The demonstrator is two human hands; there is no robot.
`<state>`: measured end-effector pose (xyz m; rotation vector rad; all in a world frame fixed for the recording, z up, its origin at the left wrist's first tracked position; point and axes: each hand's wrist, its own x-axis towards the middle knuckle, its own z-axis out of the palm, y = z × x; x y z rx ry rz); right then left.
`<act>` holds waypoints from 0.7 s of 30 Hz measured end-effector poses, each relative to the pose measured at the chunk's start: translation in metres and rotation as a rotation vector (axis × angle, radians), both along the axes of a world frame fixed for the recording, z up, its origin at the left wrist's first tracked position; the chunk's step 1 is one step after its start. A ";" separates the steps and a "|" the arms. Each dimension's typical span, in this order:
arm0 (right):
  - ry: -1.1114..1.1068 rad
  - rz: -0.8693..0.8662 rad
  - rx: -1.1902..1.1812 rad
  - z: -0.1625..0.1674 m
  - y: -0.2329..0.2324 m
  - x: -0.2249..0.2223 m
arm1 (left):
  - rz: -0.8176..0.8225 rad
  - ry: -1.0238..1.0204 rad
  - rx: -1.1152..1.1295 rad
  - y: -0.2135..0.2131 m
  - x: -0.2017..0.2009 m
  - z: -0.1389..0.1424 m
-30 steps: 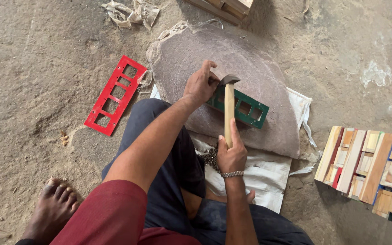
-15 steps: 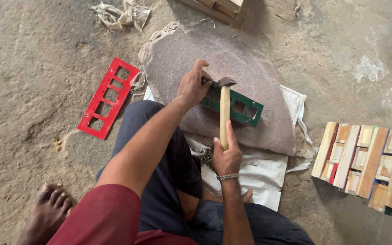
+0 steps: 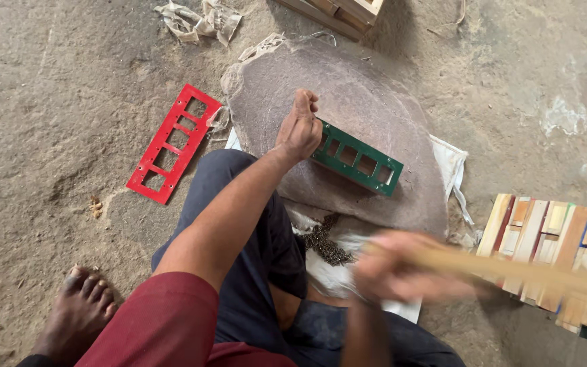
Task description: The person sits on the floor and uses a hammer to drive nails into red and green rectangular frames placed on a cushion. They repeatedly pick up frames, hammer nails into them, and stack the finished frames on a pile to the right.
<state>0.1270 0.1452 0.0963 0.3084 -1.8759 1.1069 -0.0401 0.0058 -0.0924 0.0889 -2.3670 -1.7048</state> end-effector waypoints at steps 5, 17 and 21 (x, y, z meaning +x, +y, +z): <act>-1.025 -0.012 0.470 -0.089 -0.006 -0.006 | 0.010 0.055 0.008 -0.001 0.001 0.000; -1.005 -0.068 0.329 -0.129 0.015 -0.005 | 0.071 0.202 -0.040 0.005 -0.005 -0.015; -0.705 0.042 0.262 -0.137 0.047 0.021 | 0.080 0.063 -0.045 0.004 -0.010 -0.016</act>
